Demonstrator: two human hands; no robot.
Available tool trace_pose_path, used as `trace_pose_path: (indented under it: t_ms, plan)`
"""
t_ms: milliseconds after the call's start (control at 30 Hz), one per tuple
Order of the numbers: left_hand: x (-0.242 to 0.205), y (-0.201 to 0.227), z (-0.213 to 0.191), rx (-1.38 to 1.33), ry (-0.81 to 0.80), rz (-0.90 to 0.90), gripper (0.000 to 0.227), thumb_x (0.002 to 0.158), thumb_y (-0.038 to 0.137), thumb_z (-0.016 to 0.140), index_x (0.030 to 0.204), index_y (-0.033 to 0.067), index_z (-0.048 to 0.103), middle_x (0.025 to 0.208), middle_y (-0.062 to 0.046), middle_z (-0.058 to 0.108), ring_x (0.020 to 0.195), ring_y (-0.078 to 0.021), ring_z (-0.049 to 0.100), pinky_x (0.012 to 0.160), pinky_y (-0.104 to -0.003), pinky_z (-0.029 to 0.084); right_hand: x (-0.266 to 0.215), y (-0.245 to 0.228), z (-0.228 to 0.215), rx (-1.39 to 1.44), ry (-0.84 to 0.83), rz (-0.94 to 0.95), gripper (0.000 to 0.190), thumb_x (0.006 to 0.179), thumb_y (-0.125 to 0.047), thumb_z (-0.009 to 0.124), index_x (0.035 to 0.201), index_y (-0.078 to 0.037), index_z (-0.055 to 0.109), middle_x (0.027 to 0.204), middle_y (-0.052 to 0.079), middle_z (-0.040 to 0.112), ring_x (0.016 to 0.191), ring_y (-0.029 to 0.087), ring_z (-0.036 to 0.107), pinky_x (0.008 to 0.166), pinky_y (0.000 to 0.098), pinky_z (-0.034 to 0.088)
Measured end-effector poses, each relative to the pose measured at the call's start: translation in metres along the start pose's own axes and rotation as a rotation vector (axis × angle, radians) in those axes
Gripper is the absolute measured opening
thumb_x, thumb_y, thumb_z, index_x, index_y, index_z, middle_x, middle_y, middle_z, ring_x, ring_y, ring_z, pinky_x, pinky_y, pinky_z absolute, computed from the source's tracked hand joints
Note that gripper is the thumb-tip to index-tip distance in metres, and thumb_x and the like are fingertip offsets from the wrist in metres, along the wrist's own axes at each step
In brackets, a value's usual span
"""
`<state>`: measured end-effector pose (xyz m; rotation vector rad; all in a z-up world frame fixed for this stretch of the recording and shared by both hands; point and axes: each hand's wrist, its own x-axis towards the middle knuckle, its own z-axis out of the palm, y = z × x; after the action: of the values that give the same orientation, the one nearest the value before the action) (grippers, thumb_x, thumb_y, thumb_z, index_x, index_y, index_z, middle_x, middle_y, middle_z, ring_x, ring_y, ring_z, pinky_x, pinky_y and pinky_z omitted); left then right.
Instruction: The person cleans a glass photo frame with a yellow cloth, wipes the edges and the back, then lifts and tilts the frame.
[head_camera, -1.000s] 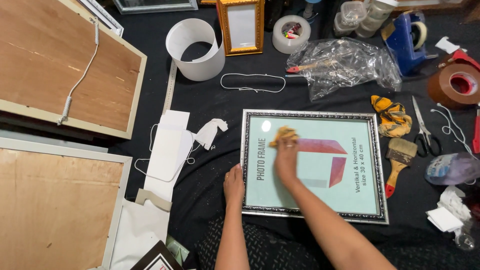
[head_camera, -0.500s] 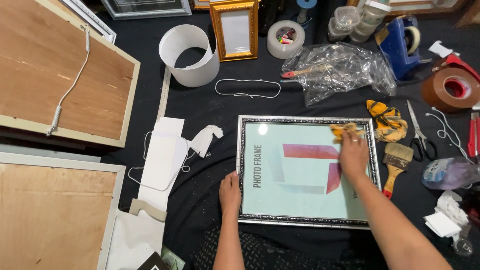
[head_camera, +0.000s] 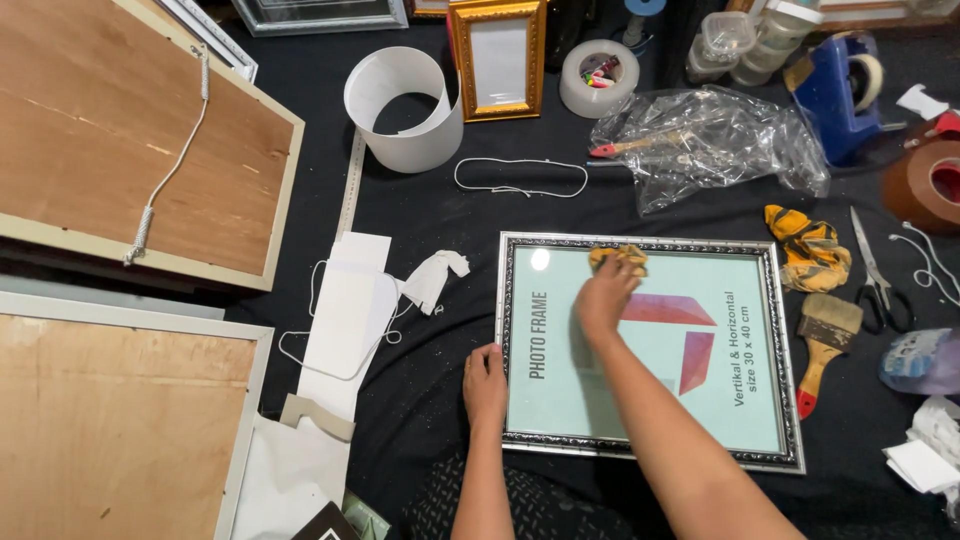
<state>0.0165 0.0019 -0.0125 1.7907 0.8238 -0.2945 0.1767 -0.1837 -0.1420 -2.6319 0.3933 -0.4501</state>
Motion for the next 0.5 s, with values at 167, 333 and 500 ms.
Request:
trace_pose_path:
  t_ms: [167,333,500]
  plan:
    - [0.003,-0.008,0.002,0.000,0.009,0.049,0.041,0.106,0.037,0.047,0.128,0.0073,0.065,0.131,-0.015,0.062,0.132,-0.0338,0.055,0.111,-0.044,0.044,-0.030,-0.115,-0.033,0.153,-0.341,-0.112,0.062,0.080,0.020,0.055,0.141,0.008,0.054,0.138,0.031,0.049,0.124,0.045,0.048,0.099,0.0463,0.053]
    - [0.004,-0.012,0.002,-0.002,0.008,0.062,0.042,0.106,0.038,0.047,0.128,0.0065,0.064,0.131,-0.015,0.062,0.132,-0.0337,0.055,0.111,-0.044,0.045,-0.030,-0.099,-0.006,0.052,-0.399,-0.370,0.068,0.079,0.013,0.067,0.145,-0.001,0.055,0.139,0.020,0.053,0.123,0.036,0.050,0.097,0.0433,0.054]
    - [0.007,-0.011,0.004,-0.007,-0.001,0.093,0.042,0.106,0.039,0.048,0.129,0.0067,0.064,0.131,-0.015,0.062,0.132,-0.0341,0.055,0.112,-0.044,0.044,-0.011,-0.060,-0.019,-0.126,-0.331,-0.659,0.046,0.089,-0.004,0.066,0.132,-0.021,0.065,0.125,0.004,0.057,0.103,0.026,0.054,0.075,0.0356,0.053]
